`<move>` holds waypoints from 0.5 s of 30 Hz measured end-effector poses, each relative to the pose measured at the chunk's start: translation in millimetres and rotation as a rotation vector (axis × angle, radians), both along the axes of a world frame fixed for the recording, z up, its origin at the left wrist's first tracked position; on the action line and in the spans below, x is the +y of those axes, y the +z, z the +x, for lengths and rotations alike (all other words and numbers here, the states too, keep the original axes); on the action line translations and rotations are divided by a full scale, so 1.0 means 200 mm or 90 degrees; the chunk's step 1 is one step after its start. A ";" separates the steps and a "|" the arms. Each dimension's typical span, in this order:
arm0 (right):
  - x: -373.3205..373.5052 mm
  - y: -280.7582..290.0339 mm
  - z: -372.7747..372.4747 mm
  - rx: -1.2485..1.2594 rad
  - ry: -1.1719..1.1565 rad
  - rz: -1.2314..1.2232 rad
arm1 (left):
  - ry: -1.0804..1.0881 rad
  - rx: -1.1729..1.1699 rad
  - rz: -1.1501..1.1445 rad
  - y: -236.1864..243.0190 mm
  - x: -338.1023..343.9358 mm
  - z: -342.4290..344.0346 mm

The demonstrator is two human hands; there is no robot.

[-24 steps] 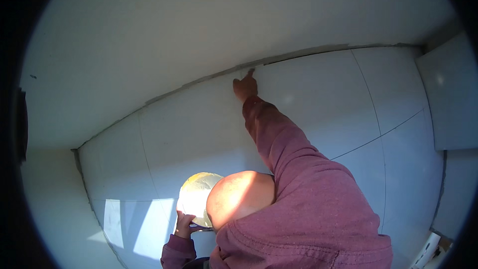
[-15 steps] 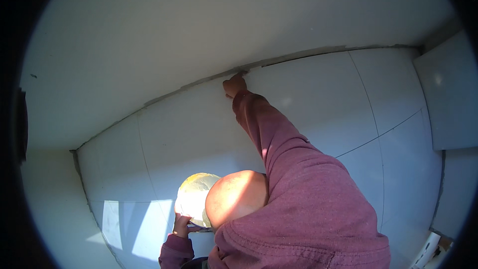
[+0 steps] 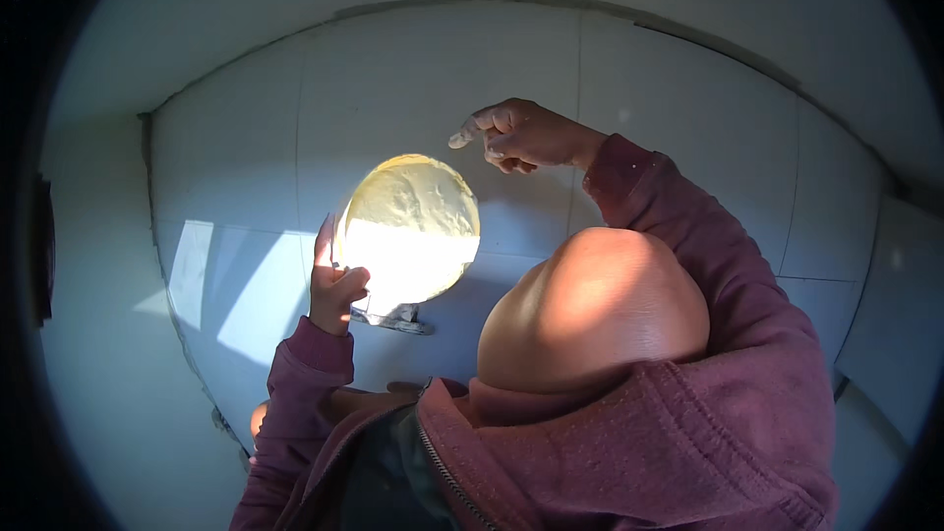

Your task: Applying grout to the joints of floor tiles using a spreader.

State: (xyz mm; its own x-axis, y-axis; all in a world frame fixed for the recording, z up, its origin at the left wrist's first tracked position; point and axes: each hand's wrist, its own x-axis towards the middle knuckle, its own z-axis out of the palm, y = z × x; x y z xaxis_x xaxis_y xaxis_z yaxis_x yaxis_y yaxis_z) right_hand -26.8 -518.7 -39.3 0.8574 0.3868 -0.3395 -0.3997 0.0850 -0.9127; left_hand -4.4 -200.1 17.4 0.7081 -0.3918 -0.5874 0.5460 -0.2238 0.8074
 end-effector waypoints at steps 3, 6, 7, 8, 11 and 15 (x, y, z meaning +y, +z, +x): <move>0.13 -0.02 -0.11 0.054 0.181 -0.081 | 0.036 -0.113 -0.041 -0.03 -0.06 0.01; 0.22 -0.08 -0.17 0.018 0.267 -0.190 | 0.044 -0.123 0.020 -0.04 -0.09 0.02; 0.24 -0.11 -0.19 -0.019 0.250 -0.155 | 0.040 -0.118 0.004 -0.04 -0.09 0.02; 0.25 -0.13 -0.20 -0.029 0.244 -0.163 | 0.032 -0.112 -0.018 -0.03 -0.09 0.02; 0.27 -0.17 -0.22 -0.030 0.255 -0.181 | -0.035 -0.139 -0.014 -0.02 -0.09 0.02; 0.29 -0.17 -0.24 0.026 0.304 -0.162 | 0.004 -0.105 0.040 -0.03 -0.10 0.02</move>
State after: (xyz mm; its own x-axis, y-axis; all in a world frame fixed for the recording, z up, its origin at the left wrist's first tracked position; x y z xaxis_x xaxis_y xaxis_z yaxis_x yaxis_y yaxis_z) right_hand -74.7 -461.6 -72.6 0.5906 0.6319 -0.5020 -0.3747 -0.3362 -0.8640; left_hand 0.1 -219.4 11.7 0.7996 -0.3531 -0.4857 0.4085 -0.2730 0.8710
